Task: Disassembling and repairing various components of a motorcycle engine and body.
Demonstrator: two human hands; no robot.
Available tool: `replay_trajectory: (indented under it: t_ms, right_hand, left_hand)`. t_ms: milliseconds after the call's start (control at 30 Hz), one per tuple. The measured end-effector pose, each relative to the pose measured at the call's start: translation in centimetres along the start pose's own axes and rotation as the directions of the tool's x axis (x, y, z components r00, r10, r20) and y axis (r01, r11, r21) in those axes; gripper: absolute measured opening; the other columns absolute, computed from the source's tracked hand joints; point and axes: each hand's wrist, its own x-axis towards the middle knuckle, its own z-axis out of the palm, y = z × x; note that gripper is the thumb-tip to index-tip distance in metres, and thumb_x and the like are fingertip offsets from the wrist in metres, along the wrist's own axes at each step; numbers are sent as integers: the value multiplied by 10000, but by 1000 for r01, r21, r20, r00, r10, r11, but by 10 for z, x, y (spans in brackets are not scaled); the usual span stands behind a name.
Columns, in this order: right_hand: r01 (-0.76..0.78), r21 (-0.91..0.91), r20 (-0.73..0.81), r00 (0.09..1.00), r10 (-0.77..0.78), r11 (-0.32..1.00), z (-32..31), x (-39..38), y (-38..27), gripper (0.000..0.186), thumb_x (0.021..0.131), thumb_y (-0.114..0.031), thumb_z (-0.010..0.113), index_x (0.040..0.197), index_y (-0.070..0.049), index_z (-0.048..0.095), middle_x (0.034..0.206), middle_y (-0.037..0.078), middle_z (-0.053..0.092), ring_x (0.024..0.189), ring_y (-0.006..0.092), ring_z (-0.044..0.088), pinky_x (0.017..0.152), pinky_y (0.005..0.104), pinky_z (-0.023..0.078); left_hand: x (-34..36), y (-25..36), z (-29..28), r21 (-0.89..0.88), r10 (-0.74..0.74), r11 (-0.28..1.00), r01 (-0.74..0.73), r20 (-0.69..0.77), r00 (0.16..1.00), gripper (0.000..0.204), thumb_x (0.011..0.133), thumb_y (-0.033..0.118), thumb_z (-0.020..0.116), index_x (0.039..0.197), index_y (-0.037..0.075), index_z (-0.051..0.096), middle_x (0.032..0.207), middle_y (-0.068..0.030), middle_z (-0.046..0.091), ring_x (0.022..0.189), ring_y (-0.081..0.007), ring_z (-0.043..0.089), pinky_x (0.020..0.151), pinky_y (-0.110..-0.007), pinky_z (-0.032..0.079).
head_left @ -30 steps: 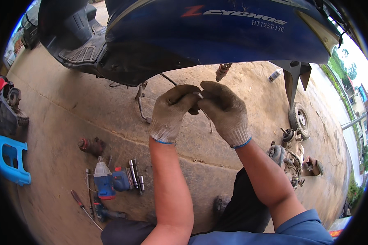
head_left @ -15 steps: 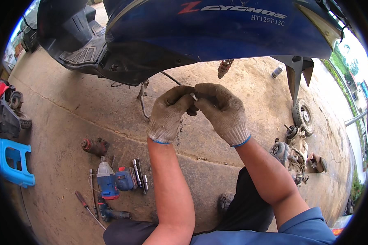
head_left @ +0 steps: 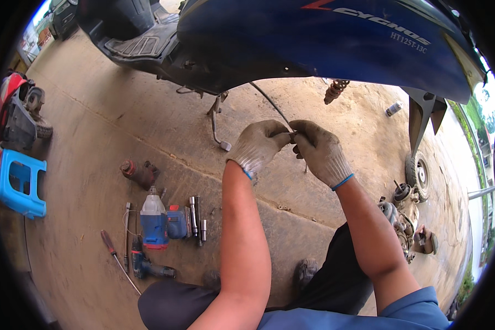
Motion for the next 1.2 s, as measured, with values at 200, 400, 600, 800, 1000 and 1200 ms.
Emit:
replay_trajectory:
  t_ms: [200, 400, 600, 800, 1000, 1200]
  right_hand:
    - [90, -301, 50, 996, -79, 949, 10, 5, 6, 383, 1050, -211, 618, 1367, -6, 683, 1164, 221, 781, 1072, 281, 768, 956, 404, 588]
    - [81, -195, -8, 996, -84, 977, 8, 11, -3, 350, 1032, -178, 660, 1324, 9, 705, 1137, 180, 791, 1043, 232, 759, 941, 377, 589]
    - [110, 189, 39, 992, -119, 976, 3, 17, -11, 331, 1013, -91, 679, 1314, 44, 665, 1085, 121, 737, 940, 166, 702, 904, 310, 599]
    - [31, 824, -56, 998, 26, 565, -7, 67, -1, 248, 1067, -46, 586, 1307, 6, 614, 1182, 137, 702, 1049, 228, 706, 975, 403, 628]
    - [160, 881, -28, 958, -287, 446, -17, 121, 3, 225, 1068, -24, 594, 1288, -12, 637, 1251, 142, 702, 1109, 243, 698, 937, 395, 637]
    - [111, 935, 31, 920, -392, 337, -14, 132, -3, 243, 1043, 4, 589, 1265, -44, 674, 1268, 124, 719, 1107, 255, 711, 917, 379, 633]
  left_hand:
    - [5, -12, -3, 159, -43, 986, 46, -22, 999, 316, 957, 243, 710, 1171, 24, 788, 1096, -184, 796, 1039, -299, 758, 956, -409, 573]
    - [7, -11, -1, 117, 49, 992, -37, -105, 993, 329, 969, 200, 728, 1222, -8, 765, 1019, -117, 791, 892, -174, 731, 833, -335, 585]
    - [5, 4, -1, -55, 161, 981, -184, -287, 944, 335, 968, 140, 753, 1264, -15, 726, 972, -89, 777, 861, -132, 734, 748, -285, 586]
    - [13, 1, -4, -532, 49, 813, -238, -344, 938, 279, 1013, 197, 726, 1216, 4, 732, 958, -52, 770, 837, -98, 720, 740, -261, 587]
    - [22, -20, -10, -426, -48, 892, -147, -414, 909, 298, 1017, 278, 725, 1151, 13, 745, 958, -46, 768, 807, -115, 712, 717, -289, 590]
    - [19, -32, -20, -444, -72, 885, -141, -429, 901, 329, 998, 295, 703, 1136, 1, 755, 1012, -134, 775, 916, -232, 727, 830, -368, 580]
